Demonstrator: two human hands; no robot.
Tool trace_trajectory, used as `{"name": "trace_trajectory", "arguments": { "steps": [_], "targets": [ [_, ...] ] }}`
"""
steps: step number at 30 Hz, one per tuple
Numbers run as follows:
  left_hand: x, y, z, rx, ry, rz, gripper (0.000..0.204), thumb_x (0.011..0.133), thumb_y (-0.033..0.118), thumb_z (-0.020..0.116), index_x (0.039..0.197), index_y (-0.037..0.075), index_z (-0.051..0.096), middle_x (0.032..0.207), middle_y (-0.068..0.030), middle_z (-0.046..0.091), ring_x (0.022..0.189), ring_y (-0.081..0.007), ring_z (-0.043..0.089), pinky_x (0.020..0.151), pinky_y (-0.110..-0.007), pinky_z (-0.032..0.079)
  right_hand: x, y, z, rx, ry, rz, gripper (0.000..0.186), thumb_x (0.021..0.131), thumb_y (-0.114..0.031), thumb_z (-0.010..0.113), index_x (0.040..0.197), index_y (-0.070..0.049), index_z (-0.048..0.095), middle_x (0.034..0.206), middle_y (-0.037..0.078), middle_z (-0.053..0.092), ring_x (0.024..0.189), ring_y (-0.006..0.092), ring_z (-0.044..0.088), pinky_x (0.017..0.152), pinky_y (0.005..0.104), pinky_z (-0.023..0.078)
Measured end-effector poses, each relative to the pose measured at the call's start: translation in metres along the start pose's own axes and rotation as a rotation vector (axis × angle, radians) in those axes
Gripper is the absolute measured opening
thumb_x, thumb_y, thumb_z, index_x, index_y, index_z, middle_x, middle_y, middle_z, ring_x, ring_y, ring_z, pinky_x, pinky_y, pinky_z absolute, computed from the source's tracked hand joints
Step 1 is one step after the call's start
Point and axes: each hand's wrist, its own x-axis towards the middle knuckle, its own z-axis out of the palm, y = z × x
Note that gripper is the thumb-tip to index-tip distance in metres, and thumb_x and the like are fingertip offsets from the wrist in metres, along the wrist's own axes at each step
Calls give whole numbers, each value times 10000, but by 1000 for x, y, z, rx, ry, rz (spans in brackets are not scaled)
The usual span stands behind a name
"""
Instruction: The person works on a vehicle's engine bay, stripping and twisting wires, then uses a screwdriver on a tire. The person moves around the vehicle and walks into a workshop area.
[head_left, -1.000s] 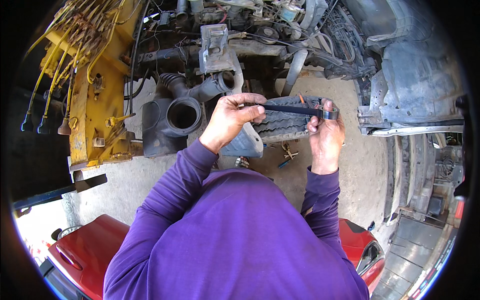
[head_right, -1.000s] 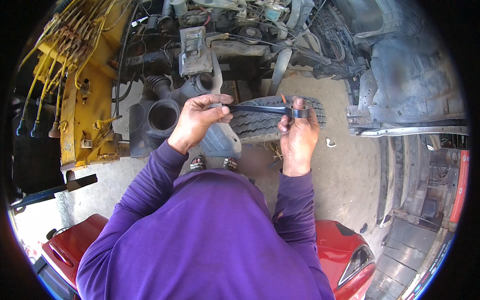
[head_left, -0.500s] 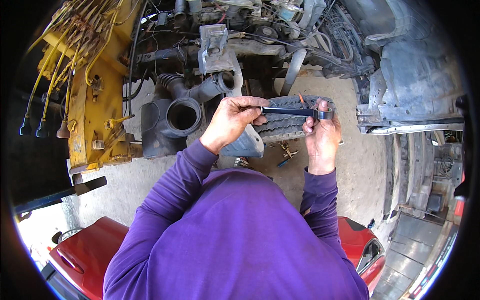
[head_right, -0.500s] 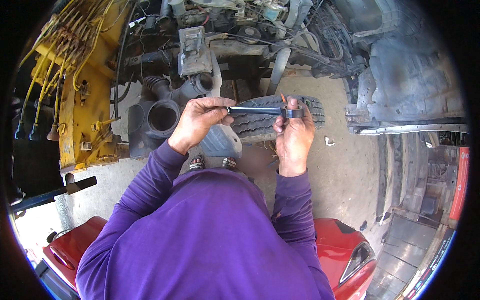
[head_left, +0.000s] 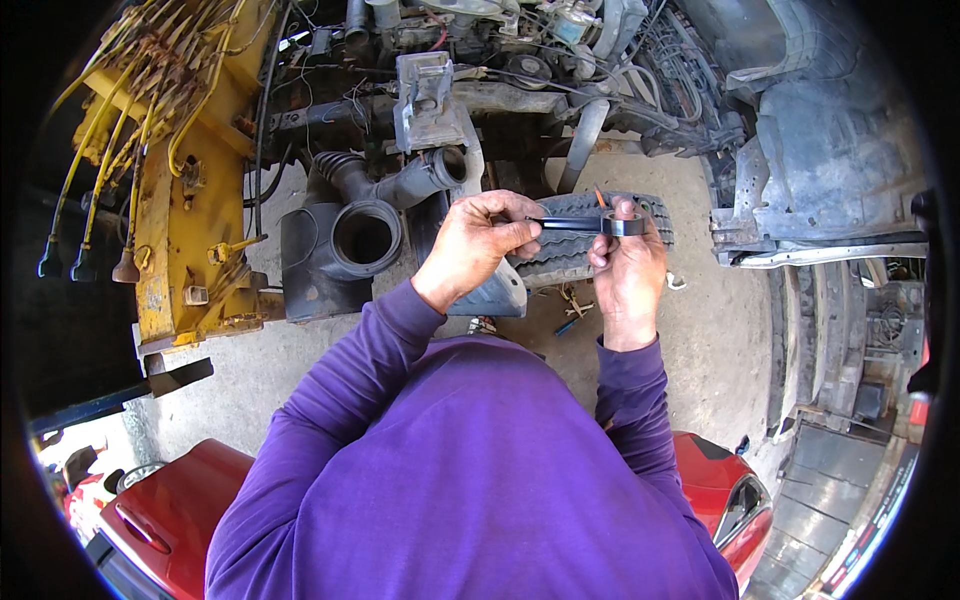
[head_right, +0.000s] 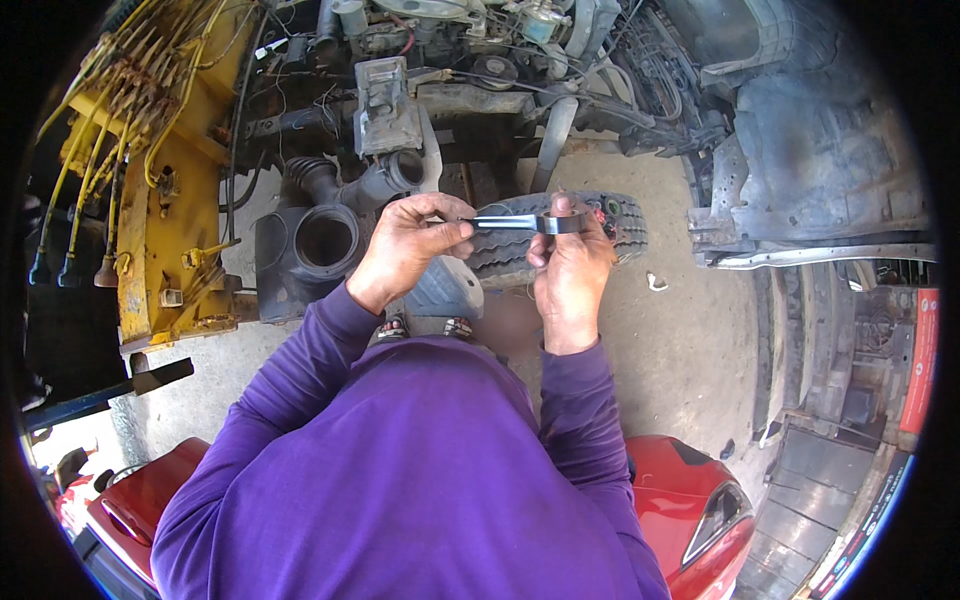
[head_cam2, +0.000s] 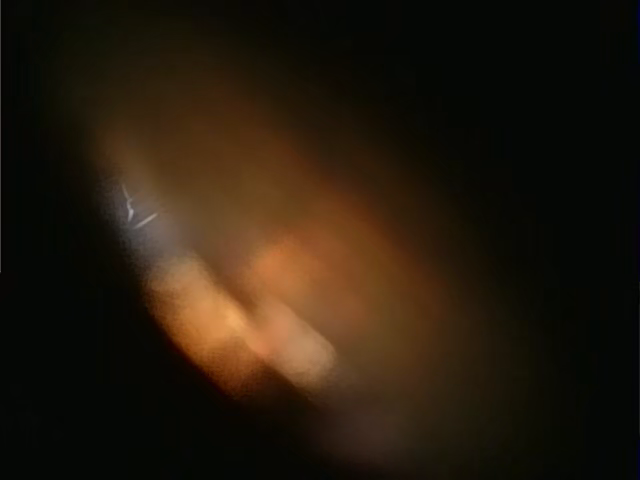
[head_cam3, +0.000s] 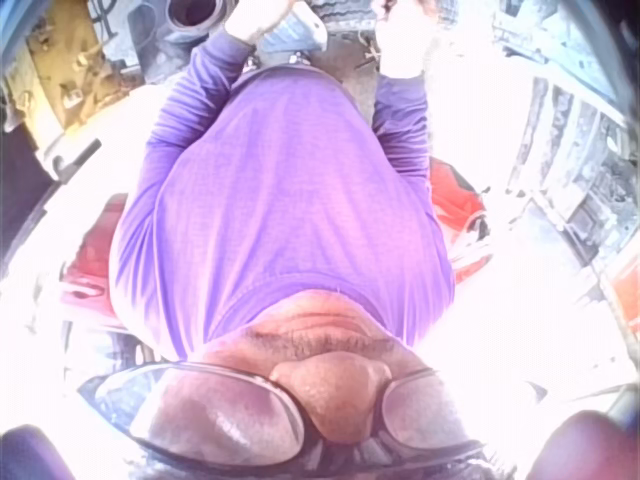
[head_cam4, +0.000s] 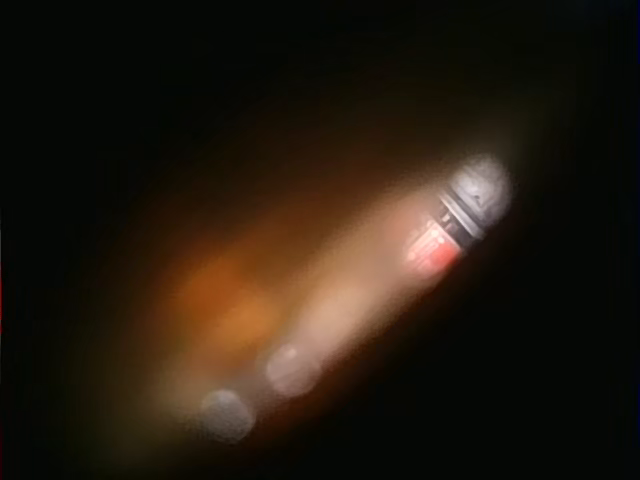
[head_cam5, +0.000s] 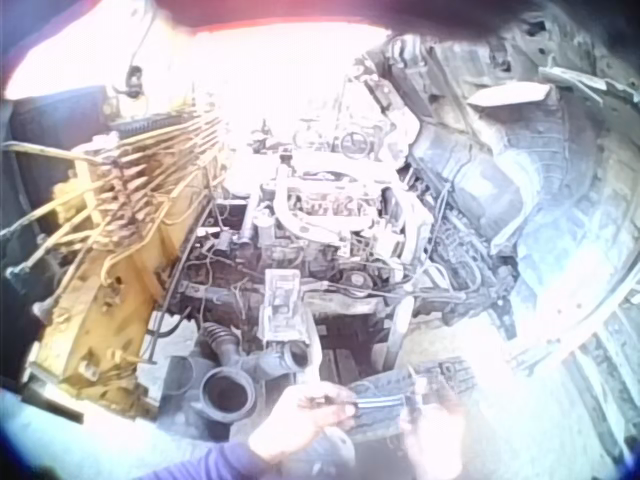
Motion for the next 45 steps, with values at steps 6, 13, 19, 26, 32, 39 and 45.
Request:
{"name": "trace_trajectory", "arguments": {
  "steps": [6, 13, 19, 26, 32, 39, 45],
  "targets": [
    [-5, 7, 8, -96, 71, -9, 191, 905, -9, 700, 1094, -32, 684, 987, -88, 708, 815, -149, 697, 751, -279, 587, -1, 4, 3, 7, -25, 2, 285, 962, -279, 708, 1007, -23, 593, 736, 6, 540, 521, 79, 501, 446, 216, 370],
    [0, -3, 5, -16, 23, 60, 247, 910, -11, 691, 1155, -34, 675, 965, -89, 714, 819, -140, 706, 760, -271, 591, -6, 9, 13, -40, -56, 27, 375, 977, -323, 681, 1146, 3, 605, 728, -4, 544, 558, 73, 516, 485, 224, 383],
    [-6, 10, 16, -218, 109, -54, 196, 903, -16, 700, 1098, -29, 684, 924, -74, 701, 775, -132, 690, 733, -274, 586, -2, 10, 8, -33, -63, 29, 381, 987, -305, 671, 1183, 13, 595, 733, -1, 546, 559, 74, 517, 485, 228, 381],
    [2, -4, 11, -132, 39, 25, 232, 906, 11, 708, 1132, -29, 675, 986, -103, 702, 839, -189, 717, 795, -321, 610, -10, 12, 25, -27, -79, 31, 222, 982, -246, 680, 969, -47, 581, 747, 16, 578, 520, 77, 503, 436, 217, 357],
    [-2, 4, 17, -275, 38, -39, 222, 907, 22, 717, 1119, -22, 669, 973, -101, 701, 842, -184, 714, 792, -326, 614, -3, 13, 16, -4, -59, 29, 204, 987, -235, 671, 995, -42, 607, 747, 11, 582, 519, 73, 493, 434, 220, 349],
    [1, 4, 20, -256, -12, -8, 227, 903, 16, 714, 1122, -26, 672, 975, -105, 705, 839, -188, 713, 803, -335, 614, -6, 24, 23, -15, -129, 39, 201, 981, -228, 679, 1014, -38, 621, 754, 3, 584, 516, 66, 477, 441, 215, 345],
    [1, 5, 19, -258, 25, -69, 203, 908, -9, 696, 1105, -43, 662, 963, -118, 712, 829, -187, 714, 774, -316, 607, -6, 20, 23, -15, -103, 47, 213, 981, -231, 680, 1027, -33, 620, 759, 0, 592, 511, 61, 473, 440, 213, 344]
  ]
}}
